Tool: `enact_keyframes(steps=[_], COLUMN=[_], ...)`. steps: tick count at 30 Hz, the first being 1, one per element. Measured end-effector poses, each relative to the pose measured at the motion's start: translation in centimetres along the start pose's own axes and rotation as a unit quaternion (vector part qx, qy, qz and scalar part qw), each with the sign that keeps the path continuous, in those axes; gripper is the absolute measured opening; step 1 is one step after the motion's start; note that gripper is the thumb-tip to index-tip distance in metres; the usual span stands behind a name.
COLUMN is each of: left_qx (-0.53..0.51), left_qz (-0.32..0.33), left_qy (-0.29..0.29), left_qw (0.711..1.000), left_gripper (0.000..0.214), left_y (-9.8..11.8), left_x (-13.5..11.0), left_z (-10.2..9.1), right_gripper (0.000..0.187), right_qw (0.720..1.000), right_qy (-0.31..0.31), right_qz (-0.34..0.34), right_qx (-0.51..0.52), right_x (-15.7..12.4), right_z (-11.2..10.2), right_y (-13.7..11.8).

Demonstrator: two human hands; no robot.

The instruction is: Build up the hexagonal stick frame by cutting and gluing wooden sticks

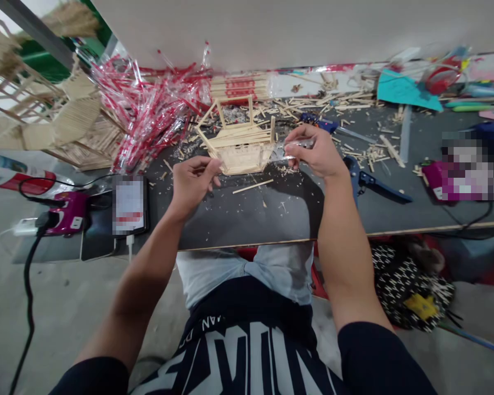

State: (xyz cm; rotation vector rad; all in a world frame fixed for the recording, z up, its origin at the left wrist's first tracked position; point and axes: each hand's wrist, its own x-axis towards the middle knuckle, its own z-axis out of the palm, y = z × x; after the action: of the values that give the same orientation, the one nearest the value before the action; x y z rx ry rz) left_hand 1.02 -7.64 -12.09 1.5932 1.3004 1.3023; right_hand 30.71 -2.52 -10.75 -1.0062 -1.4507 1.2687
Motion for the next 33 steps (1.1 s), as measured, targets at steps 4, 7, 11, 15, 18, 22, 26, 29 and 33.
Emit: enact_keyframes(steps=[4, 7, 11, 15, 18, 22, 26, 29, 33], left_qx=[-0.075, -0.134, -0.187, -0.219, -0.230, -0.215, -0.219, -0.222, -0.227], left_qz=[-0.050, -0.089, -0.141, -0.199, -0.217, -0.226, -0.241, -0.256, -0.267], left_qy=[-0.016, -0.016, -0.011, -0.039, -0.047, -0.045, -0.051, -0.050, -0.048], left_qw=[0.996, 0.987, 0.972, 0.954, 0.948, 0.949, 0.944, 0.940, 0.935], left_gripper=[0.040, 0.046, 0.050, 0.048, 0.045, 0.043, 0.043, 0.042, 0.041], left_y=[0.7, 1.1, 1.2, 1.3, 1.4, 1.5, 1.5, 1.5, 1.5], left_x=[-0.1, -0.2, -0.2, -0.3, -0.4, -0.5, -0.5, -0.5, -0.8], left_z=[0.5, 0.7, 0.7, 0.7, 0.5, 0.4, 0.3, 0.3, 0.1], right_gripper=[0.047, 0.044, 0.037, 0.025, 0.018, 0.013, 0.009, 0.007, 0.006], right_qw=[0.999, 0.994, 0.988, 0.988, 0.986, 0.985, 0.986, 0.986, 0.984], right_qy=[0.019, 0.032, -0.002, -0.021, -0.029, -0.027, -0.022, -0.026, -0.036], right_qz=[0.032, 0.035, 0.045, 0.057, 0.063, 0.071, 0.084, 0.086, 0.088], right_qx=[0.039, 0.099, 0.147, 0.143, 0.154, 0.155, 0.145, 0.142, 0.153], right_x=[-0.5, -0.8, -1.0, -1.0, -1.0, -0.9, -0.9, -0.9, -0.7], right_z=[0.1, 0.3, 0.4, 0.4, 0.4, 0.7, 0.8, 0.8, 0.8], right_y=[-0.8, -1.6, -1.9, -1.2, -1.1, -1.6, -2.0, -2.0, -1.9])
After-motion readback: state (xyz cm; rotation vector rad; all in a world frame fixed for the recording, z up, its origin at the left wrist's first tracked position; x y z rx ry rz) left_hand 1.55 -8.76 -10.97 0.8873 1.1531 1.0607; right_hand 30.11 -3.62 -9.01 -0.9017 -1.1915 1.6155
